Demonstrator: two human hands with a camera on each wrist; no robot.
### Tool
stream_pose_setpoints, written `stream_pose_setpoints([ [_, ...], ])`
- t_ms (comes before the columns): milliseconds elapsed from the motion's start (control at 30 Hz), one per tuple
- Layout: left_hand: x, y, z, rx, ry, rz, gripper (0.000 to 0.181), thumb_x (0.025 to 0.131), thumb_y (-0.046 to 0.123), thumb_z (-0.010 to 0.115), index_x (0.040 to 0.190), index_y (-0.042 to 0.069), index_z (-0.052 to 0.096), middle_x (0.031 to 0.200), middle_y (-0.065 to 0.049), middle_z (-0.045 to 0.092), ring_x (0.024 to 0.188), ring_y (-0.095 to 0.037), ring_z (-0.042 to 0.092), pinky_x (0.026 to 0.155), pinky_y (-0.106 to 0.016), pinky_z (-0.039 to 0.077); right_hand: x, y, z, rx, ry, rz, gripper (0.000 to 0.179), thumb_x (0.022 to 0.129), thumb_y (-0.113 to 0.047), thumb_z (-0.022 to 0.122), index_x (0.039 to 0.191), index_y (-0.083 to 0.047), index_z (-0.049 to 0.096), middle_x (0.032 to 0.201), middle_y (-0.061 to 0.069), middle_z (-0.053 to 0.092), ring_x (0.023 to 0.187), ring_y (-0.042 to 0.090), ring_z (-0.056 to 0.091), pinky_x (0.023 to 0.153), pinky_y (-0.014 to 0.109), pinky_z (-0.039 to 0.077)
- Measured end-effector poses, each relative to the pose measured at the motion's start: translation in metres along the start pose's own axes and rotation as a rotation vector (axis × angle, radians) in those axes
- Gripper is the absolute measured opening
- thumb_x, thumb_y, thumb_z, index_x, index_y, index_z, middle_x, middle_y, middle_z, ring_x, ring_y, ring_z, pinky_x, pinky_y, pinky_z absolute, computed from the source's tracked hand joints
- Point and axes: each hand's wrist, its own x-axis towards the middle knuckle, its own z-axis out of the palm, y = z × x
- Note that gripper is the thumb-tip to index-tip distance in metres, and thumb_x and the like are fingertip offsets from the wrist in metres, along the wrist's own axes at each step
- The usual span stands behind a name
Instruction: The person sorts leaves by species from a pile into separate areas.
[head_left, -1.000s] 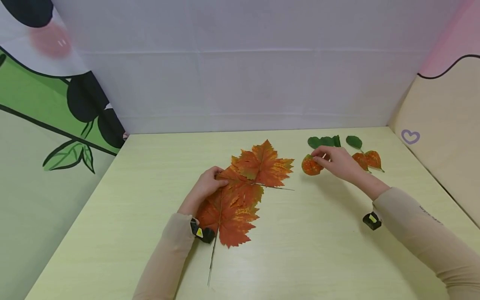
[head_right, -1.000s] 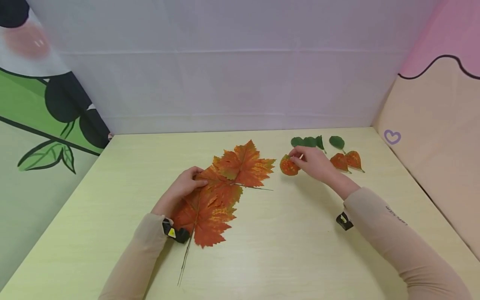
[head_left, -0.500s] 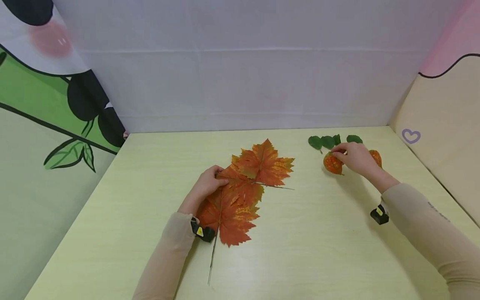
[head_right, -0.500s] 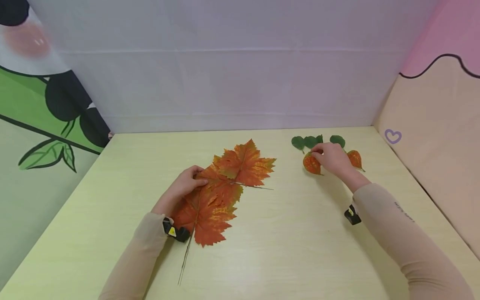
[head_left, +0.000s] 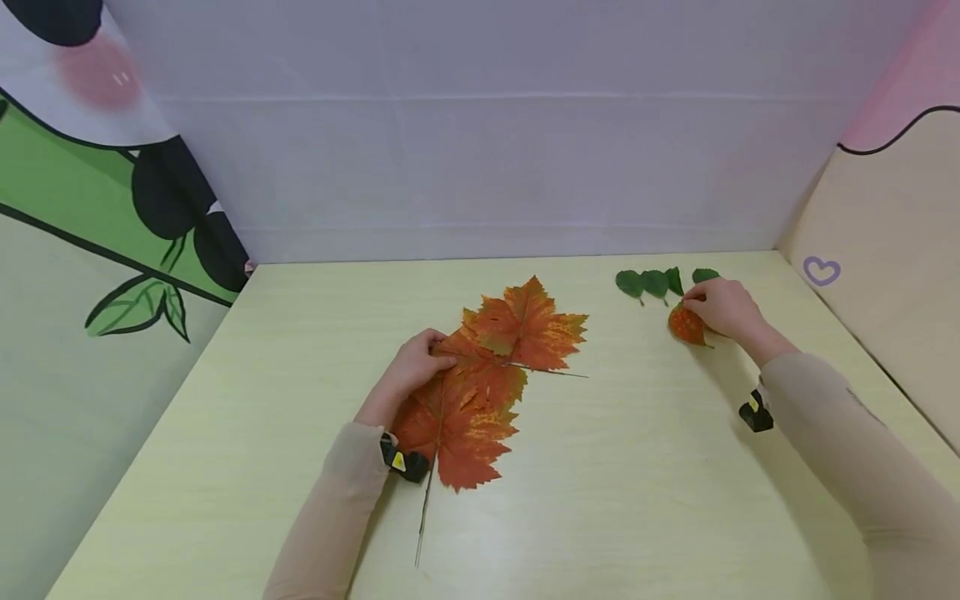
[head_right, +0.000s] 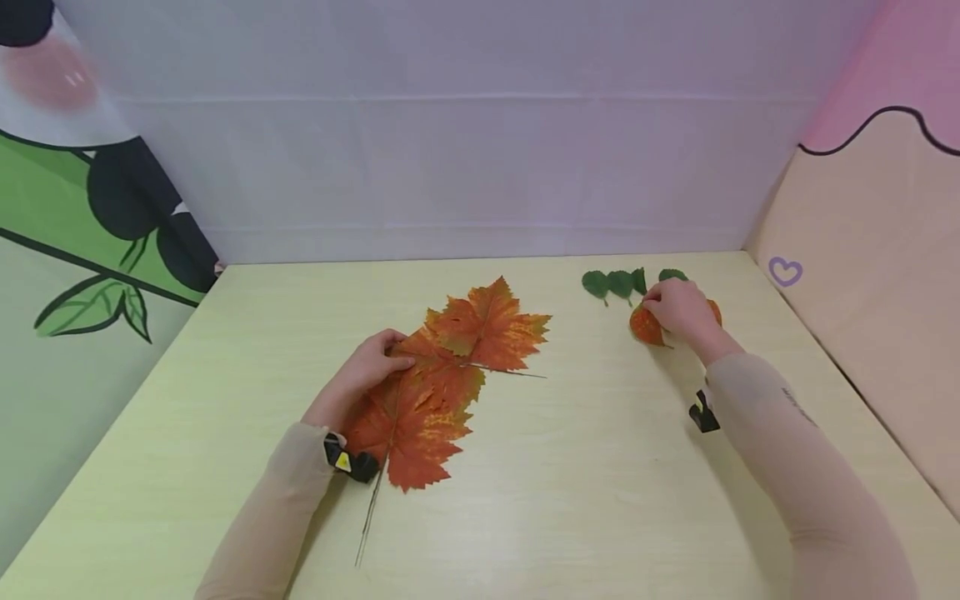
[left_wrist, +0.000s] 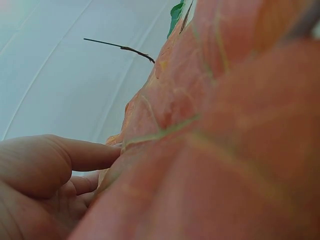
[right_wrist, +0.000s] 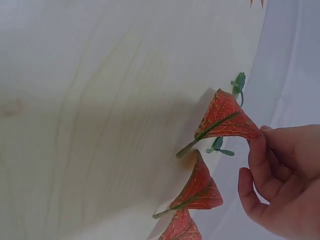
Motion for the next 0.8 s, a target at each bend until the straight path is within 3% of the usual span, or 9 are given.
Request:
stream_pose_setpoints([
  [333,-0.001,0.0,-0.001,-0.016,0.0,-0.003,0.038,0.085,0.017,0.062,0.118,0.003,0.05,0.119,-0.017,0.054,0.105,-0.03,0.05,0.09,-0.044,0.04,0.011,0.001,0.003,-0.047,-0.035,0.04,0.031,0.09,-0.016,0.05,0.111,0.005,0.06,0.115,0.032,0.053,0.104,0.05,0.045,0.088,0.058,0.037],
  [567,-0.002,0.002,-0.002,-0.013,-0.002,-0.002,0.038,0.085,0.017,0.061,0.119,0.002,0.049,0.119,-0.017,0.054,0.105,-0.03,0.05,0.089,-0.043,0.04,0.005,-0.002,-0.001,-0.061,-0.037,0.095,0.033,0.09,-0.019,0.049,0.114,0.003,0.057,0.116,0.031,0.052,0.099,0.048,0.049,0.074,0.054,0.045],
  [800,-0.001,0.0,-0.001,-0.009,0.0,-0.007,0.037,0.085,0.017,0.061,0.118,0.003,0.05,0.118,-0.016,0.054,0.103,-0.029,0.05,0.089,-0.043,0.04,0.002,-0.011,0.0,-0.052,0.015,0.081,0.03,0.09,-0.017,0.047,0.11,0.003,0.057,0.107,0.026,0.058,0.09,0.041,0.055,0.067,0.049,0.046],
])
